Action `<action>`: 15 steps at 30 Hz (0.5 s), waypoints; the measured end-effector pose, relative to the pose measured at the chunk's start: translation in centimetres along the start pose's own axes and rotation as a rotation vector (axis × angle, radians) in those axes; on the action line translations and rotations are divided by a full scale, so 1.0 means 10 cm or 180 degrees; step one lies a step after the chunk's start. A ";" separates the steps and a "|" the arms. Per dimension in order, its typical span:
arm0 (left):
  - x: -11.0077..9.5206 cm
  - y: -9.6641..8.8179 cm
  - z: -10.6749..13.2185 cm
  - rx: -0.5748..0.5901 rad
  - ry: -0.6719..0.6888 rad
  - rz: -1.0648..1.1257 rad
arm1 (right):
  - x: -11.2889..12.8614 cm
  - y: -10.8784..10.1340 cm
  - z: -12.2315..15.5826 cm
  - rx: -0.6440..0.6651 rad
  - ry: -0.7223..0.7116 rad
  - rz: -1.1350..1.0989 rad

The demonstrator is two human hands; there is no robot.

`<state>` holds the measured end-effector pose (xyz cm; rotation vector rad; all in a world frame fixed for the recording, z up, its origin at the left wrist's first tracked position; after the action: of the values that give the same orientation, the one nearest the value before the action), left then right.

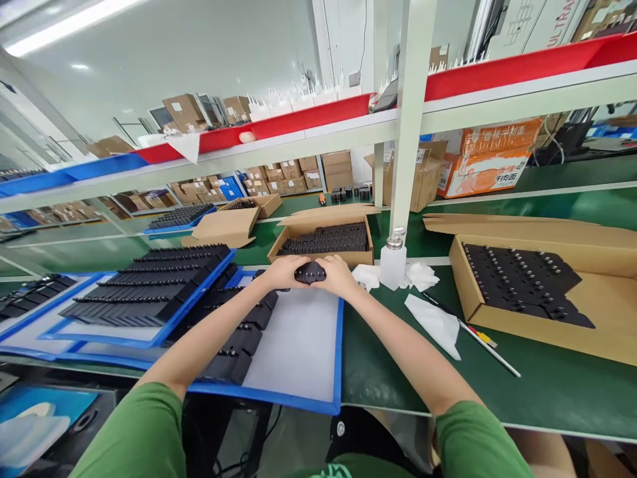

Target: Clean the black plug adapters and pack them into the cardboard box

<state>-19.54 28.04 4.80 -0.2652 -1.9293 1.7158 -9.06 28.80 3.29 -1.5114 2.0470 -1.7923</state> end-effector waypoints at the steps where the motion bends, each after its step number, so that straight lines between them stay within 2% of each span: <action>1: -0.06 -0.03 0.00 0.0004 -0.0028 0.0030 | 0.00 -0.05 0.05 0.0024 -0.0014 -0.0023; 5: -0.37 -0.10 0.01 0.0089 -0.0160 0.0096 | -0.03 -0.21 0.29 0.0166 -0.0068 -0.0164; 8: -0.74 -0.14 0.05 0.0150 -0.0165 0.0083 | -0.06 -0.36 0.64 0.0188 -0.0062 -0.0277; 11: -1.29 -0.19 0.12 0.0193 -0.0074 0.0092 | -0.11 -0.59 1.20 0.0060 0.0035 -0.0364; 15: -2.14 -0.22 0.20 0.0183 0.0157 0.0256 | -0.26 -0.83 2.10 -0.0080 0.0333 -0.0428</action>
<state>-2.25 15.61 1.26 -0.3648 -1.8535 1.7964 9.64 16.05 1.22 -1.6323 2.0668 -1.9398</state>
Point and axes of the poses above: each hand's wrist, its own z-axis away from the middle knuckle, its own y-axis out of the palm, x = y × z, the point moved 10 cm from there along -z, towards the middle knuckle, and after that the axes turned 13 degrees about -z, right-handed, at the moved point
